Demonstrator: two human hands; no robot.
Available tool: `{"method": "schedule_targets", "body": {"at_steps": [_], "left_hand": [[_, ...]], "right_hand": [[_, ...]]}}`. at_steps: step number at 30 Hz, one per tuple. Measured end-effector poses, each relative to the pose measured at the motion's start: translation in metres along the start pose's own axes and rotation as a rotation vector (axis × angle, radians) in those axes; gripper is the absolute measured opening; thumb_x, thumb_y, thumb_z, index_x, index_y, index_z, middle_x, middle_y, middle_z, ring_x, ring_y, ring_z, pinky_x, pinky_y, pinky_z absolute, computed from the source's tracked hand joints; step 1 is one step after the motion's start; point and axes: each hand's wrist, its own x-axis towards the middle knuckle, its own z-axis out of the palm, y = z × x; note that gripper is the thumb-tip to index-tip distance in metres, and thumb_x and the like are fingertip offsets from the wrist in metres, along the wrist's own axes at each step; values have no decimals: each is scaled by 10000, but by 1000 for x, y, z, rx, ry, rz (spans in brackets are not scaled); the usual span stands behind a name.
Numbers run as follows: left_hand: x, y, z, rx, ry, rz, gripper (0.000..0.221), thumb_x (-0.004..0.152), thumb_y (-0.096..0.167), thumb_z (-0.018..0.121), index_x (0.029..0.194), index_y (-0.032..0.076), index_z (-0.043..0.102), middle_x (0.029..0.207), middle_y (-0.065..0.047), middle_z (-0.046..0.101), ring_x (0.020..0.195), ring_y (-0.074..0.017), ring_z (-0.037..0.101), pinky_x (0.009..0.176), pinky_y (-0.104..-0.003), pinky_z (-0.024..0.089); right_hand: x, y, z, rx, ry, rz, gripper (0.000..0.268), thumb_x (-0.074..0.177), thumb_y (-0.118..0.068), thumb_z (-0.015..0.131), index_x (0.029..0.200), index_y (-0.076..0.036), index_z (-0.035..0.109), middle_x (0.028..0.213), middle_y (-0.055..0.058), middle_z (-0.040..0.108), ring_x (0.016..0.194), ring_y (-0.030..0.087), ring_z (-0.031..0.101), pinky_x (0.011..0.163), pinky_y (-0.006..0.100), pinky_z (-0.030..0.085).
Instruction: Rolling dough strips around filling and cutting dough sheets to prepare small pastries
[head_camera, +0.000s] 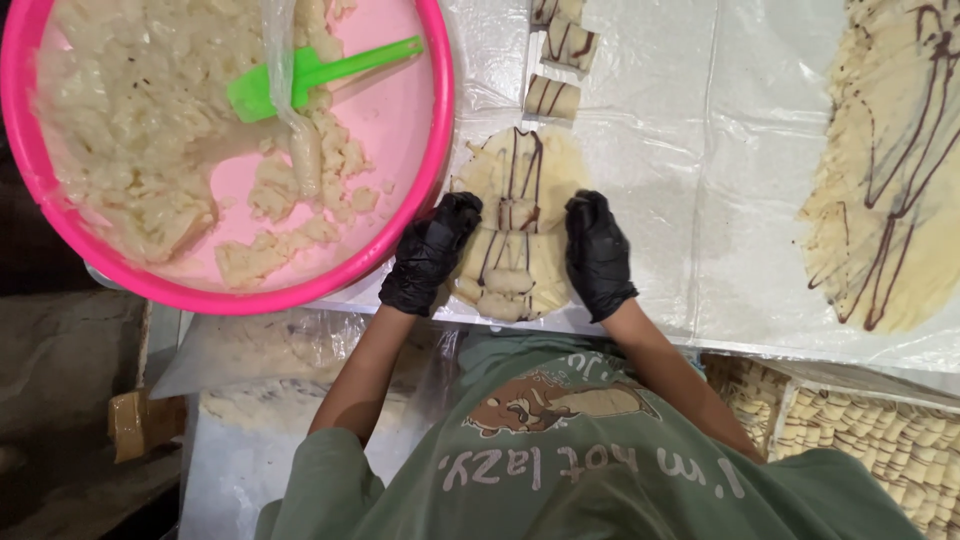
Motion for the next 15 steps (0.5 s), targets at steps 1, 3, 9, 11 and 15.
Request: {"method": "schedule_targets", "body": {"at_steps": [1,3,9,11,15], "left_hand": [[-2,0,-4,-37,8,34,398,972,356,685,1348,240,622,1368,12,665,1372,-204,522,1219,-455,290],[-5,1,-11,-75,18,72,389,969,340,689,1336,224,629,1357,2,669,1360,-212,531,1209,-453,305],[-2,12,-20,-225,39,196,353,959,277,704,1289,159,656,1316,-40,686,1313,-245,568,1171,-445,363],[3,16,-23,-294,54,257,335,954,245,711,1265,126,669,1295,-61,694,1290,-261,586,1152,-441,393],[5,27,-22,-375,62,319,318,949,213,719,1241,94,683,1274,-81,702,1266,-278,605,1132,-437,422]], "right_hand": [[10,-15,-4,220,-52,202,312,1065,-225,541,1346,-122,631,1233,130,715,1200,317,661,1032,413,547],[15,-23,14,439,-100,402,350,1132,-293,458,1444,-155,535,1253,122,690,1195,300,651,1036,402,537],[-36,-2,140,405,-122,-346,450,1017,-160,531,1455,-60,565,1505,199,541,1420,408,463,1181,493,383],[-29,-13,116,269,-160,-437,533,1003,-222,510,1519,-89,506,1576,181,476,1469,427,396,1196,546,340],[-20,-36,72,236,-148,-342,474,1027,-229,512,1483,-111,566,1519,138,552,1415,395,471,1129,521,402]]}}
